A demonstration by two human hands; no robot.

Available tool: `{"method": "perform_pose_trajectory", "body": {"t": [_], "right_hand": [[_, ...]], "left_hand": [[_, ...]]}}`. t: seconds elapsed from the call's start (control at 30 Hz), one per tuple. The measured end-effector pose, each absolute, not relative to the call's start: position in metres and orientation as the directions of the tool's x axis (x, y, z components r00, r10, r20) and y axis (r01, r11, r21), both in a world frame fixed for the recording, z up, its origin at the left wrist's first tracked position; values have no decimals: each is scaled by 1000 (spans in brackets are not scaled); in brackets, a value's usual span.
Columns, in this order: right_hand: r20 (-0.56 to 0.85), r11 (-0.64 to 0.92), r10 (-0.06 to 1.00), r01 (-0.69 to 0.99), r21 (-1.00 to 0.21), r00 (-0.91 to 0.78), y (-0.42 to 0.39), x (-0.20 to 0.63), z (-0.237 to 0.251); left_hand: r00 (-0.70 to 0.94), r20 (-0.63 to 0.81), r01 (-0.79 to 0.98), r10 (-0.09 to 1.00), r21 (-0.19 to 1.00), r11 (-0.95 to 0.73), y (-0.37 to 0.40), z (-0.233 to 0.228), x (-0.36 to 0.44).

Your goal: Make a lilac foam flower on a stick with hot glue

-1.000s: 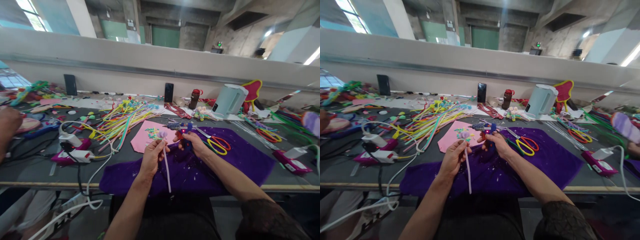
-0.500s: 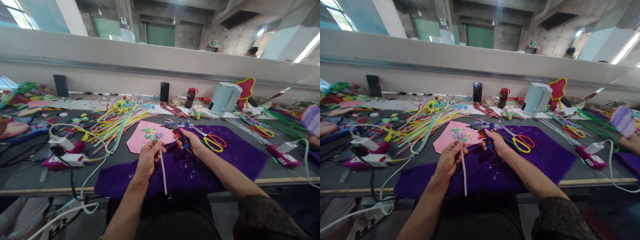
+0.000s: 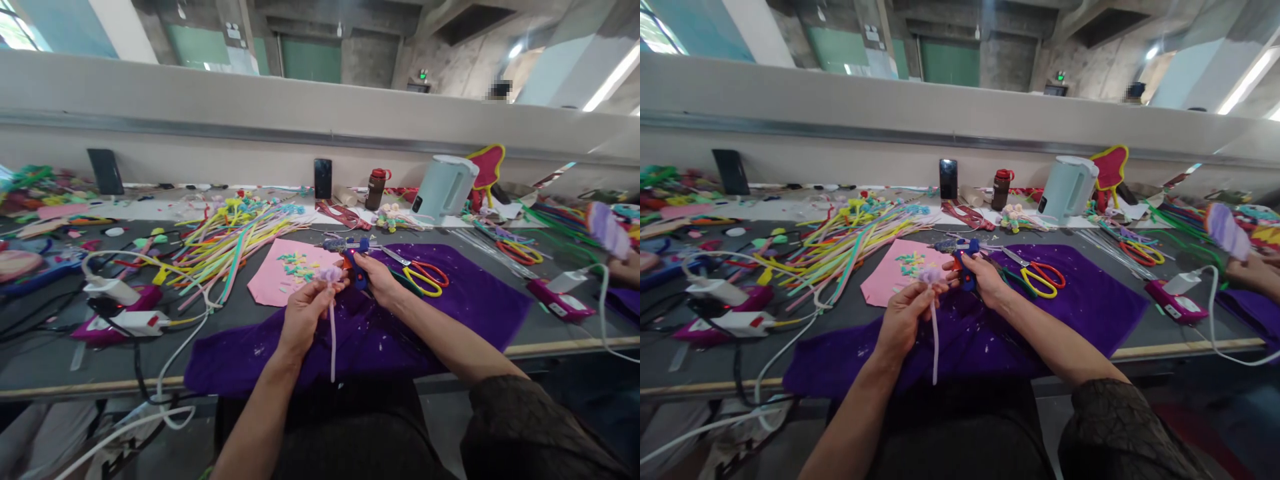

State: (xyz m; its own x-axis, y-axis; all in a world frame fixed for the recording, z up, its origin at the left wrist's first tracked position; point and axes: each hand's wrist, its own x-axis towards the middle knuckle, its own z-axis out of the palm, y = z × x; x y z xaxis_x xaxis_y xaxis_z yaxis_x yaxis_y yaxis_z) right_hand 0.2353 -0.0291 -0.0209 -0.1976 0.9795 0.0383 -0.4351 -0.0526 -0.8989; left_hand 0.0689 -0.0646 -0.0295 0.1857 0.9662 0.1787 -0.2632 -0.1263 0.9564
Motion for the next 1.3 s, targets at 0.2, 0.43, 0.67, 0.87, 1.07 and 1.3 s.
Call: {"method": "perform_pose_trajectory", "body": {"t": [0.2, 0.43, 0.67, 0.87, 1.07, 1.3], "right_hand": [[-84, -186, 968, -455, -871, -235, -41, 218, -17], [-162, -303, 940, -512, -804, -302, -43, 220, -22], [-189, -335, 931, -524, -783, -313, -41, 223, -28], [-208, -368, 918, -527, -766, -338, -46, 223, -22], [-255, -378, 923, -557, -739, -289, -51, 217, -12], [-203, -261, 965, -563, -784, -166, -34, 229, -17]], "left_hand": [[308, 399, -51, 864, 913, -404, -73, -26, 75], [334, 488, 67, 806, 841, -537, -77, -20, 78], [367, 559, 133, 744, 760, -637, -76, -25, 79], [390, 570, 146, 723, 737, -660, -75, -27, 79], [394, 559, 167, 729, 737, -655, -77, -27, 80], [294, 449, 19, 844, 880, -474, -79, -23, 76]]}}
